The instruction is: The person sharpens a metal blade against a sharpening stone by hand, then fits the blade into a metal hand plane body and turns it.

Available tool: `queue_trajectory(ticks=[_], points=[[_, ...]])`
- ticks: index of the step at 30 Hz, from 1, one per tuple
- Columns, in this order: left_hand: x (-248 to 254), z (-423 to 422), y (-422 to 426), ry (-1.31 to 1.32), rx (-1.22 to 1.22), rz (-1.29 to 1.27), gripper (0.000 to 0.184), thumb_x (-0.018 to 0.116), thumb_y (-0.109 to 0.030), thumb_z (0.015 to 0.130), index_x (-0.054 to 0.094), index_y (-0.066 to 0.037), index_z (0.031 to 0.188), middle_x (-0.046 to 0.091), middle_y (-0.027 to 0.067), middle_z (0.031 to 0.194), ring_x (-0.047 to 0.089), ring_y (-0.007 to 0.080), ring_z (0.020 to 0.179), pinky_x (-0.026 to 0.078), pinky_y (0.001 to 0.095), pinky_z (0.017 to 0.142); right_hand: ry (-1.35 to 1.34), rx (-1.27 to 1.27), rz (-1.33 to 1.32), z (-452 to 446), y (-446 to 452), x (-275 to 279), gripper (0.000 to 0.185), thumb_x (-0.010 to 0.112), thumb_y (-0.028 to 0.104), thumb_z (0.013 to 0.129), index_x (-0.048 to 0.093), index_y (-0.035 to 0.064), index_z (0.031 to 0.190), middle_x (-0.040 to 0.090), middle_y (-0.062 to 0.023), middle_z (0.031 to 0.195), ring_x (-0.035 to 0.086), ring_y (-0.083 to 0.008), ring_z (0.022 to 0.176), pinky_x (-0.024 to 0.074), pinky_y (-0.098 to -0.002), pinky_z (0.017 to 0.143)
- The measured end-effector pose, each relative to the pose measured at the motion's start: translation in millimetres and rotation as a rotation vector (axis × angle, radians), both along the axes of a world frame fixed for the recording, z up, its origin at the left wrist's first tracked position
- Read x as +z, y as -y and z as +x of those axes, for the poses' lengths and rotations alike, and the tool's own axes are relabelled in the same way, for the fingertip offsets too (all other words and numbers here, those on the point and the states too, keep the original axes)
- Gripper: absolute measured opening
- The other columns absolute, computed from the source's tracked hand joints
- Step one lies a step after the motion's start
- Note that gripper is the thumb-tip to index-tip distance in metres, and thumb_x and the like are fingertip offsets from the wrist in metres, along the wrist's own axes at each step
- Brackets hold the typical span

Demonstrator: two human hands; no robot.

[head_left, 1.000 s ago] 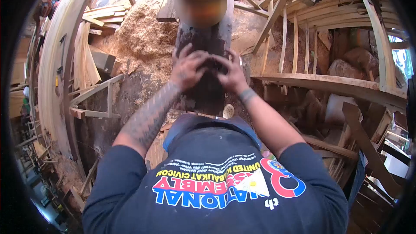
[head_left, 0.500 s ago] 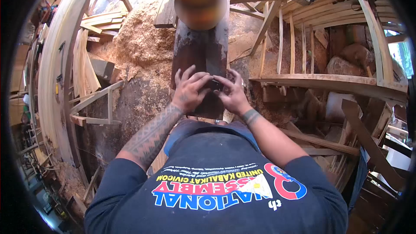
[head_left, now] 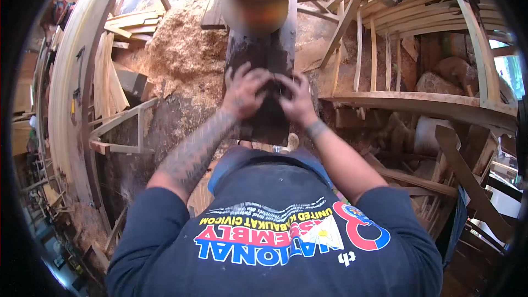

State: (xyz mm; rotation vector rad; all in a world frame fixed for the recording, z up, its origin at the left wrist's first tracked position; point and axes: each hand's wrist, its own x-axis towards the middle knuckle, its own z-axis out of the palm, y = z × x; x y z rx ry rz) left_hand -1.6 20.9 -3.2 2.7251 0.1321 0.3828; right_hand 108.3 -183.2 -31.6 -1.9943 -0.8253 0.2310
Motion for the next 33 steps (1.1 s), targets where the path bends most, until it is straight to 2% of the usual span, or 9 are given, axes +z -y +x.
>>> queue_trajectory(ticks=[2,4,7,11,15,20,25,29,33], points=[[4.6,-27.7,21.4,-0.107,-0.018,-0.095,0.053,0.084,-0.038,0.092,0.074,-0.031,0.144,0.069,-0.0025,0.150,0.045,0.0327,0.157,0.018,0.0677,0.132,-0.020,0.072,-0.104,-21.3,31.9,14.3,0.060,0.090,0.016,0.088,0.074,0.0251,0.146,0.049,-0.0231,0.154,0.050,-0.0429,0.147,0.0433,-0.0486,0.127],[-3.0,-16.2,12.0,-0.034,-0.022,-0.061,0.047,0.082,-0.043,0.094,0.076,-0.028,0.138,0.070,-0.0049,0.146,0.045,0.0338,0.156,0.017,0.0712,0.129,0.062,0.113,-0.043,-4.9,19.1,10.1,0.060,0.090,0.019,0.089,0.074,0.0251,0.146,0.048,-0.0233,0.154,0.050,-0.0432,0.148,0.0426,-0.0509,0.128],[-1.2,22.1,-19.4,0.029,0.003,-0.032,0.045,0.081,-0.042,0.095,0.076,-0.029,0.137,0.070,-0.0038,0.146,0.045,0.0341,0.156,0.015,0.0716,0.130,-0.031,0.002,-0.013,18.8,-17.0,18.3,0.060,0.092,0.021,0.088,0.074,0.0249,0.145,0.049,-0.0229,0.155,0.049,-0.0430,0.149,0.0419,-0.0534,0.128],[-1.0,-30.8,26.9,-0.071,-0.015,-0.121,0.044,0.081,-0.043,0.095,0.076,-0.031,0.138,0.071,-0.0051,0.145,0.045,0.0334,0.157,0.015,0.0719,0.130,0.015,0.064,-0.151,-25.0,36.9,20.7,0.059,0.091,0.020,0.087,0.074,0.0244,0.144,0.049,-0.0241,0.154,0.050,-0.0433,0.147,0.0425,-0.0521,0.127],[3.3,13.0,-8.8,0.013,0.001,-0.049,0.040,0.076,-0.038,0.100,0.074,-0.030,0.140,0.071,-0.0039,0.145,0.048,0.0358,0.153,0.014,0.0689,0.131,-0.027,0.010,-0.016,14.2,-7.6,18.6,0.060,0.090,0.022,0.088,0.074,0.0284,0.145,0.048,-0.0263,0.156,0.048,-0.0478,0.150,0.0402,-0.0540,0.129],[3.0,-27.8,26.8,-0.101,-0.008,-0.124,0.051,0.084,-0.040,0.094,0.074,-0.031,0.143,0.070,-0.0048,0.145,0.047,0.0343,0.155,0.011,0.0710,0.131,-0.071,0.038,-0.121,-24.1,34.3,19.7,0.062,0.091,0.019,0.087,0.075,0.0307,0.145,0.048,-0.0234,0.156,0.049,-0.0466,0.148,0.0423,-0.0525,0.127],[2.0,7.7,-1.0,-0.022,0.029,-0.042,0.046,0.079,-0.036,0.098,0.073,-0.029,0.143,0.069,-0.0029,0.148,0.044,0.0342,0.157,0.015,0.0707,0.130,-0.035,-0.014,-0.004,13.6,-8.6,15.6,0.063,0.093,0.017,0.085,0.076,0.0273,0.144,0.048,-0.0214,0.153,0.052,-0.0405,0.146,0.0427,-0.0516,0.128],[5.0,-30.1,27.5,-0.106,-0.015,-0.134,0.049,0.081,-0.037,0.095,0.073,-0.030,0.143,0.069,-0.0051,0.148,0.046,0.0345,0.156,0.016,0.0723,0.129,-0.033,0.070,-0.116,-22.7,34.9,21.8,0.059,0.091,0.017,0.086,0.075,0.0240,0.143,0.050,-0.0242,0.151,0.050,-0.0432,0.146,0.0443,-0.0484,0.126],[9.8,6.1,1.0,-0.028,0.036,-0.006,0.051,0.084,-0.037,0.092,0.073,-0.031,0.142,0.069,-0.0056,0.147,0.046,0.0345,0.156,0.017,0.0725,0.129,-0.037,0.020,-0.020,8.6,-3.7,30.5,0.060,0.090,0.016,0.086,0.076,0.0259,0.143,0.051,-0.0226,0.148,0.053,-0.0427,0.145,0.0457,-0.0512,0.125]])
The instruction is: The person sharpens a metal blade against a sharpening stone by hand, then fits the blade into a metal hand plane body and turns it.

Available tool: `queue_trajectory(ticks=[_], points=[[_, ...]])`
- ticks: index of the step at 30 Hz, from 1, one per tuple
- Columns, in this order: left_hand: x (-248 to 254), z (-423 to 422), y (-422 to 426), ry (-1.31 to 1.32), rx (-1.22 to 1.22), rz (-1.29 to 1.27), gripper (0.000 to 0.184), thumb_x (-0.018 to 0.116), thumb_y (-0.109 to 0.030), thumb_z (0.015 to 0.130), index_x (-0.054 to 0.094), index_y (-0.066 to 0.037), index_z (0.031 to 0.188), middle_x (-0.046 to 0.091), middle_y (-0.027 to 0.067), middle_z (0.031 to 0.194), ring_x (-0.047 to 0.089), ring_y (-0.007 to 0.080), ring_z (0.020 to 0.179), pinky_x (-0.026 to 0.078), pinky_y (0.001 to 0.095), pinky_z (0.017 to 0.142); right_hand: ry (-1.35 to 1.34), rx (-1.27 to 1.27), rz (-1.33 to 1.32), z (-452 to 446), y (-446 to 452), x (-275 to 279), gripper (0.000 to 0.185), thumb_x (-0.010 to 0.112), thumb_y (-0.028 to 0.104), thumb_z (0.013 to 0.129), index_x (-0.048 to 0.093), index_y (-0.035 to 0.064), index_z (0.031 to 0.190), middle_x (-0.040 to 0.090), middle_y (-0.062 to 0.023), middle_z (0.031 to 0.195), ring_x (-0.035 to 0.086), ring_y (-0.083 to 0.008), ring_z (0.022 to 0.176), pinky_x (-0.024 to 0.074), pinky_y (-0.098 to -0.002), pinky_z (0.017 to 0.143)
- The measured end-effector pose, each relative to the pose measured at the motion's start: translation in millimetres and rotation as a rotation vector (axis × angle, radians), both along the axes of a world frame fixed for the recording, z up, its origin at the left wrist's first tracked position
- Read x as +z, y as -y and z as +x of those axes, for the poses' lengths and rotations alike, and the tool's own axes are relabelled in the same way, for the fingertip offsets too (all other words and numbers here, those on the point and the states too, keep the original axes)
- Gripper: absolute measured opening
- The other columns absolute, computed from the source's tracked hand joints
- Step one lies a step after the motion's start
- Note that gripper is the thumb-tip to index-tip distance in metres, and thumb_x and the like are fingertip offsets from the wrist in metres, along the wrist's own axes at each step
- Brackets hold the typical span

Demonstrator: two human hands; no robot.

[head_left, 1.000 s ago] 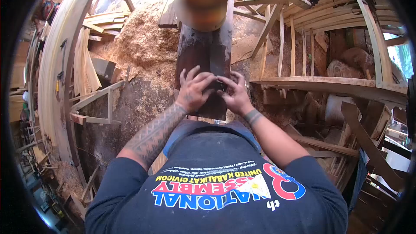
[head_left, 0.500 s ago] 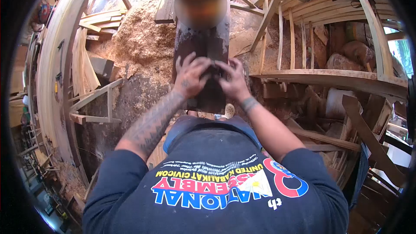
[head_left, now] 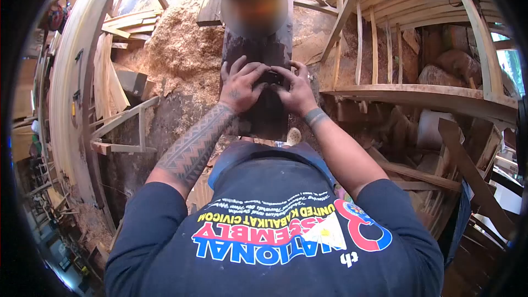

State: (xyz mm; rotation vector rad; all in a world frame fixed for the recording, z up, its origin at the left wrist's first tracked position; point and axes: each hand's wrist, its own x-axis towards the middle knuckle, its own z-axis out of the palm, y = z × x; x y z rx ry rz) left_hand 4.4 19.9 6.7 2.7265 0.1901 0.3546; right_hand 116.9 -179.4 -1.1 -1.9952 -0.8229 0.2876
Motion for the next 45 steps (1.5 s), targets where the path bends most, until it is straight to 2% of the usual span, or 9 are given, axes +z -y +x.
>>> queue_trajectory(ticks=[4,8,13,17,23,33,37,42,45], points=[[5.0,-39.0,30.7,-0.111,-0.037,-0.153,0.049,0.081,-0.036,0.096,0.072,-0.028,0.144,0.069,-0.0023,0.150,0.043,0.0356,0.158,0.015,0.0695,0.131,-0.004,0.051,-0.090,-36.4,39.5,-5.8,0.058,0.089,0.015,0.087,0.075,0.0231,0.143,0.051,-0.0230,0.149,0.054,-0.0437,0.142,0.0485,-0.0488,0.122],[11.6,6.8,-4.6,-0.042,-0.011,0.026,0.052,0.083,-0.036,0.094,0.072,-0.028,0.144,0.069,-0.0038,0.148,0.043,0.0346,0.159,0.014,0.0702,0.131,-0.044,0.002,0.030,3.8,-6.8,-10.4,0.061,0.091,0.016,0.087,0.074,0.0228,0.145,0.050,-0.0225,0.148,0.054,-0.0420,0.141,0.0480,-0.0504,0.122],[1.8,-34.6,27.5,-0.091,-0.043,-0.098,0.052,0.085,-0.034,0.091,0.074,-0.028,0.141,0.069,-0.0026,0.147,0.046,0.0354,0.156,0.019,0.0725,0.129,-0.013,0.037,-0.083,-32.2,35.9,-5.0,0.060,0.094,0.020,0.084,0.077,0.0235,0.142,0.052,-0.0231,0.145,0.053,-0.0421,0.140,0.0453,-0.0476,0.124],[6.5,5.1,-3.4,-0.018,0.003,-0.064,0.047,0.081,-0.031,0.095,0.073,-0.024,0.141,0.069,-0.0016,0.147,0.046,0.0349,0.155,0.021,0.0688,0.129,0.046,-0.001,-0.013,7.0,-8.6,-0.8,0.056,0.089,0.019,0.088,0.075,0.0228,0.142,0.053,-0.0279,0.148,0.057,-0.0498,0.136,0.0494,-0.0484,0.120],[-5.0,-26.8,19.9,-0.045,-0.022,-0.081,0.048,0.080,-0.035,0.096,0.073,-0.028,0.143,0.068,-0.0041,0.147,0.048,0.0331,0.155,0.017,0.0718,0.128,0.047,0.077,0.031,-17.9,22.0,-25.7,0.060,0.091,0.017,0.086,0.075,0.0221,0.144,0.054,-0.0230,0.145,0.059,-0.0421,0.137,0.0503,-0.0488,0.120],[2.9,0.9,1.5,-0.042,0.008,0.008,0.052,0.083,-0.036,0.094,0.072,-0.030,0.144,0.069,-0.0048,0.147,0.047,0.0319,0.155,0.018,0.0718,0.128,-0.002,0.018,0.054,1.0,-1.4,-6.6,0.059,0.091,0.023,0.087,0.075,0.0239,0.144,0.056,-0.0244,0.143,0.060,-0.0447,0.136,0.0500,-0.0496,0.119],[-4.9,-37.5,31.4,-0.040,-0.025,-0.089,0.047,0.079,-0.033,0.097,0.072,-0.028,0.143,0.069,-0.0028,0.148,0.047,0.0333,0.155,0.019,0.0728,0.127,-0.002,0.045,-0.043,-29.5,38.9,-6.6,0.053,0.089,0.020,0.089,0.076,0.0199,0.140,0.055,-0.0226,0.145,0.059,-0.0441,0.136,0.0516,-0.0466,0.118],[2.7,-1.0,5.5,-0.023,0.022,-0.010,0.051,0.084,-0.035,0.094,0.072,-0.030,0.143,0.069,-0.0046,0.146,0.047,0.0323,0.156,0.017,0.0731,0.128,-0.002,0.011,0.033,3.4,-1.2,-5.9,0.057,0.092,0.019,0.086,0.077,0.0219,0.141,0.054,-0.0203,0.143,0.058,-0.0383,0.135,0.0482,-0.0474,0.122],[2.4,-35.6,31.5,-0.037,-0.022,-0.069,0.045,0.078,-0.035,0.098,0.072,-0.030,0.142,0.069,-0.0038,0.148,0.048,0.0342,0.154,0.018,0.0732,0.128,-0.020,0.031,-0.043,-31.0,35.9,-0.8,0.052,0.088,0.016,0.089,0.077,0.0192,0.139,0.054,-0.0248,0.145,0.060,-0.0448,0.135,0.0516,-0.0457,0.118]])
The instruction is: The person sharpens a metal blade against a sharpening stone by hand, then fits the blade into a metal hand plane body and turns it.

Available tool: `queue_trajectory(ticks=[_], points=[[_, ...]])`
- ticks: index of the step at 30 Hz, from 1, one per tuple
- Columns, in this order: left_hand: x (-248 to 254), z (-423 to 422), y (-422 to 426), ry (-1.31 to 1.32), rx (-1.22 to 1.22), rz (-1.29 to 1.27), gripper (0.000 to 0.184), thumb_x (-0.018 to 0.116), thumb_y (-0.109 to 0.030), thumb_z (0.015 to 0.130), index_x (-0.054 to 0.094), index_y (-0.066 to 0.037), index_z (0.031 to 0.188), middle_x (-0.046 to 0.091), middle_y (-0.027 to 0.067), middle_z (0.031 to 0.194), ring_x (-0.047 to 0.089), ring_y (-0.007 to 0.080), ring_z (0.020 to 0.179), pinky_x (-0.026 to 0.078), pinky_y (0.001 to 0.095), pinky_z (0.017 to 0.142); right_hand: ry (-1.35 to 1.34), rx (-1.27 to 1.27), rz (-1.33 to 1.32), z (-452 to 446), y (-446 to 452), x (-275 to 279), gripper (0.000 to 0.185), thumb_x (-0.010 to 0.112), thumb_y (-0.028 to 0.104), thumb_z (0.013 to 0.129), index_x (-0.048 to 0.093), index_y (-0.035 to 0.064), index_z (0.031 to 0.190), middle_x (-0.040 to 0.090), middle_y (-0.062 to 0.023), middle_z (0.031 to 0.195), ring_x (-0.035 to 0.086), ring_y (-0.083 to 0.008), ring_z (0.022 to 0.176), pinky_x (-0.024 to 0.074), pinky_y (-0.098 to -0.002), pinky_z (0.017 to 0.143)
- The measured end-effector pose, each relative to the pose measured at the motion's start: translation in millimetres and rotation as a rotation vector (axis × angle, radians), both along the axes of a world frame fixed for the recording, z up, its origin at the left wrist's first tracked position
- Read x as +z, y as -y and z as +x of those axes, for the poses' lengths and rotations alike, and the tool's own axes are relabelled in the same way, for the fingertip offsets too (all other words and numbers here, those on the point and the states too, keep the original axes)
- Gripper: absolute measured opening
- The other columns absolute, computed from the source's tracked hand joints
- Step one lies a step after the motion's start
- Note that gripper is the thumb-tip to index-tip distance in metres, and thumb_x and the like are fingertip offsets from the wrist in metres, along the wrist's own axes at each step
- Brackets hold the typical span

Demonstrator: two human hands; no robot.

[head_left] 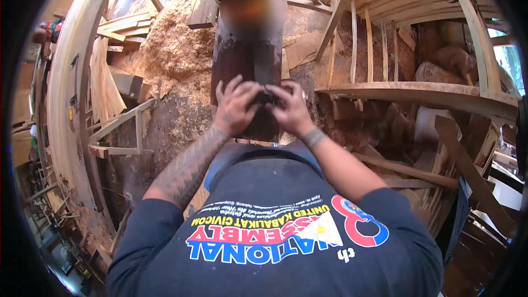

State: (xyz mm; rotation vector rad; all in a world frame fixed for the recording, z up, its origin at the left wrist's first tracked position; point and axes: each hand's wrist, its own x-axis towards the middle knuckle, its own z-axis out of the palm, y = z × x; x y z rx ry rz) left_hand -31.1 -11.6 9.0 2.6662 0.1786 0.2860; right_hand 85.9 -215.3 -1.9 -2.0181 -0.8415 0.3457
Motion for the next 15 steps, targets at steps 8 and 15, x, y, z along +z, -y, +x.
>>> queue_trajectory(ticks=[8,15], points=[[-10.6,-2.0,-2.2,0.013,0.010,-0.021,0.043,0.077,-0.035,0.099,0.073,-0.030,0.141,0.069,-0.0039,0.147,0.047,0.0347,0.154,0.017,0.0715,0.130,0.077,0.013,0.006,1.7,-1.5,-9.8,0.054,0.090,0.022,0.088,0.076,0.0216,0.140,0.055,-0.0242,0.142,0.058,-0.0443,0.135,0.0509,-0.0460,0.118],[-7.8,19.1,-18.3,0.012,0.022,0.044,0.051,0.081,-0.036,0.096,0.072,-0.029,0.145,0.068,-0.0023,0.147,0.047,0.0347,0.155,0.017,0.0711,0.130,-0.022,-0.006,0.067,21.2,-25.1,-18.1,0.057,0.091,0.022,0.086,0.077,0.0232,0.141,0.054,-0.0242,0.144,0.059,-0.0450,0.135,0.0496,-0.0475,0.120]])
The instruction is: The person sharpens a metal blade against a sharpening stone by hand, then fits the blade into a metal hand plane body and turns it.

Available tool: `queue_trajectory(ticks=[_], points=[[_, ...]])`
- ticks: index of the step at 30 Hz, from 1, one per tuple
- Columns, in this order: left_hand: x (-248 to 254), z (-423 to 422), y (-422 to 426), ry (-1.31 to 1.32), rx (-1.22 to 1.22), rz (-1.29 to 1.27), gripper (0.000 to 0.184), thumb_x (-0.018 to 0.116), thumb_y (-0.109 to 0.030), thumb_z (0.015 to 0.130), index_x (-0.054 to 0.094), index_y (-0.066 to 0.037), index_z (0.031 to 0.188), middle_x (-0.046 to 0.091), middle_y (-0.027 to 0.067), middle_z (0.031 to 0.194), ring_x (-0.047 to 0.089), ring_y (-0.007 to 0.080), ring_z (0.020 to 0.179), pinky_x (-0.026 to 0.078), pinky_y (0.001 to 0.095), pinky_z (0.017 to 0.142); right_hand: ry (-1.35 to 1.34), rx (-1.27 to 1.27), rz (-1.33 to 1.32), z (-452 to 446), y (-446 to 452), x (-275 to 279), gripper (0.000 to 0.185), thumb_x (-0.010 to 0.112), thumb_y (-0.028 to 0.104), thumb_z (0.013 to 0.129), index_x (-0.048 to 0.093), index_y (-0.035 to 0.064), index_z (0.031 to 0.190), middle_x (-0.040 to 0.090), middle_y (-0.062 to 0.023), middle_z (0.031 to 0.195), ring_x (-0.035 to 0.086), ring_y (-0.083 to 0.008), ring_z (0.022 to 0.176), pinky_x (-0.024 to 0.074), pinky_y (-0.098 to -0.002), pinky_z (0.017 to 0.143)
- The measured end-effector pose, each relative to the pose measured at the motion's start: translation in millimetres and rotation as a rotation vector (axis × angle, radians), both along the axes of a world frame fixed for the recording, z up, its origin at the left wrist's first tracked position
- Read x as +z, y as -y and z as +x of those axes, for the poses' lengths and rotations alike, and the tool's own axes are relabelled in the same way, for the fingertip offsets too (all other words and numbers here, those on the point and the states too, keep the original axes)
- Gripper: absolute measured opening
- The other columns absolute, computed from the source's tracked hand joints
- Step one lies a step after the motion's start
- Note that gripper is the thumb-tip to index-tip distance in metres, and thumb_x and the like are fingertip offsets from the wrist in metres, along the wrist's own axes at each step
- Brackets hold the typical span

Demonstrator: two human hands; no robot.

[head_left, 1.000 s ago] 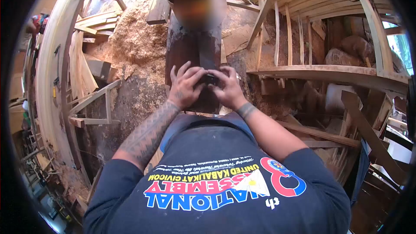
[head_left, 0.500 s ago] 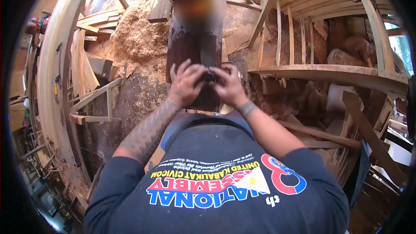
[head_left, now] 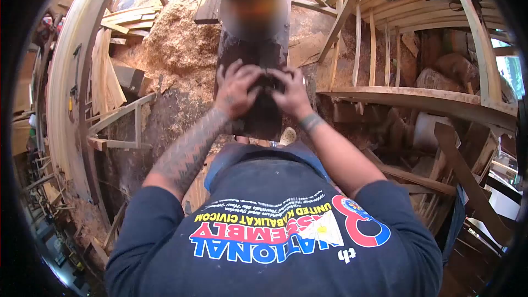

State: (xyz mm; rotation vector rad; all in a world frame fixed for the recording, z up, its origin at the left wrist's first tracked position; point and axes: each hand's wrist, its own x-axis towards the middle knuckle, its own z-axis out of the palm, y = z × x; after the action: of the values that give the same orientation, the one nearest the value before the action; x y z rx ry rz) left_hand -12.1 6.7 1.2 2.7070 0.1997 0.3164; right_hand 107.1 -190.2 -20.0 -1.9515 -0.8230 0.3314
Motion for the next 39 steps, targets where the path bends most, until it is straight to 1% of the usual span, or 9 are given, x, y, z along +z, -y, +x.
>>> queue_trajectory(ticks=[9,14,19,23,25,28,30,37,39], points=[[13.9,16.1,-7.6,-0.039,0.040,-0.045,0.048,0.077,-0.032,0.098,0.069,-0.028,0.146,0.068,-0.0027,0.148,0.055,0.0303,0.148,0.024,0.0683,0.127,0.015,0.027,-0.103,20.4,-11.3,22.3,0.059,0.092,0.026,0.086,0.075,0.0247,0.143,0.057,-0.0229,0.141,0.061,-0.0432,0.132,0.0522,-0.0482,0.116],[26.4,20.1,-13.5,-0.049,-0.009,-0.109,0.042,0.081,-0.031,0.095,0.076,-0.024,0.136,0.072,0.0008,0.140,0.064,0.0304,0.132,0.046,0.0487,0.115,0.015,0.133,-0.097,37.0,-1.5,9.9,0.065,0.092,0.035,0.091,0.069,0.0303,0.153,0.050,-0.0210,0.151,0.056,-0.0378,0.140,0.0519,-0.0469,0.117],[34.4,26.5,-21.6,-0.060,-0.061,-0.225,0.047,0.087,-0.027,0.091,0.077,-0.018,0.135,0.072,0.0076,0.135,0.067,0.0351,0.125,0.053,0.0471,0.110,-0.405,-0.042,0.184,69.0,59.5,-40.0,0.064,0.082,0.034,0.103,0.059,0.0184,0.161,0.061,-0.0184,0.144,0.064,-0.0261,0.128,0.0571,-0.0399,0.107],[18.3,37.4,-28.6,-0.116,-0.036,-0.439,0.048,0.089,-0.027,0.090,0.077,-0.016,0.135,0.070,0.0141,0.133,0.069,0.0369,0.119,0.055,0.0460,0.109,-0.434,0.009,-0.381,66.1,181.5,-102.4,0.052,0.076,0.039,0.107,0.068,0.0081,0.149,0.081,-0.0148,0.122,0.075,-0.0199,0.111,0.0582,-0.0359,0.101],[19.3,39.8,-29.7,-0.199,0.023,-0.522,0.047,0.089,-0.029,0.092,0.078,-0.010,0.133,0.073,0.0169,0.129,0.072,0.0349,0.117,0.056,0.0435,0.106,-0.337,0.157,-0.670,49.9,271.3,-156.4,0.055,0.072,0.045,0.108,0.071,0.0029,0.143,0.077,-0.0217,0.137,0.075,-0.0316,0.127,0.0573,-0.0436,0.109],[8.1,37.6,-33.1,-0.233,0.141,-0.611,0.049,0.090,-0.032,0.093,0.078,-0.001,0.129,0.079,0.0174,0.122,0.077,0.0292,0.111,0.058,0.0410,0.103,-0.525,0.280,-1.337,13.2,390.3,-221.8,0.071,0.074,0.063,0.099,0.076,0.0036,0.137,0.078,-0.0232,0.134,0.074,-0.0385,0.126,0.0572,-0.0448,0.109],[9.2,25.9,-37.5,-0.261,0.168,-0.734,0.047,0.088,-0.032,0.096,0.078,0.000,0.129,0.080,0.0140,0.119,0.077,0.0245,0.107,0.060,0.0384,0.098,-0.637,0.211,-1.360,-16.8,391.5,-161.0,0.068,0.077,0.060,0.099,0.076,0.0087,0.142,0.078,-0.0182,0.136,0.076,-0.0352,0.123,0.0573,-0.0436,0.109],[-1.3,-49.8,-12.8,-0.041,0.522,-1.681,0.033,0.069,-0.028,0.113,0.073,-0.002,0.134,0.081,0.0069,0.112,0.077,0.0148,0.094,0.063,0.0297,0.083,-0.793,0.052,-0.812,-18.3,389.3,-178.7,0.051,0.081,0.039,0.103,0.076,-0.0008,0.135,0.084,-0.0175,0.118,0.081,-0.0226,0.105,0.0630,-0.0390,0.097],[5.2,-70.9,-2.4,-0.106,0.562,-1.763,0.032,0.065,-0.030,0.115,0.073,-0.003,0.131,0.080,0.0074,0.106,0.076,0.0164,0.087,0.064,0.0316,0.078,-0.534,0.126,-0.857,5.8,371.9,-174.7,0.054,0.082,0.040,0.103,0.074,-0.0012,0.137,0.084,-0.0172,0.116,0.081,-0.0235,0.104,0.0632,-0.0388,0.095]])
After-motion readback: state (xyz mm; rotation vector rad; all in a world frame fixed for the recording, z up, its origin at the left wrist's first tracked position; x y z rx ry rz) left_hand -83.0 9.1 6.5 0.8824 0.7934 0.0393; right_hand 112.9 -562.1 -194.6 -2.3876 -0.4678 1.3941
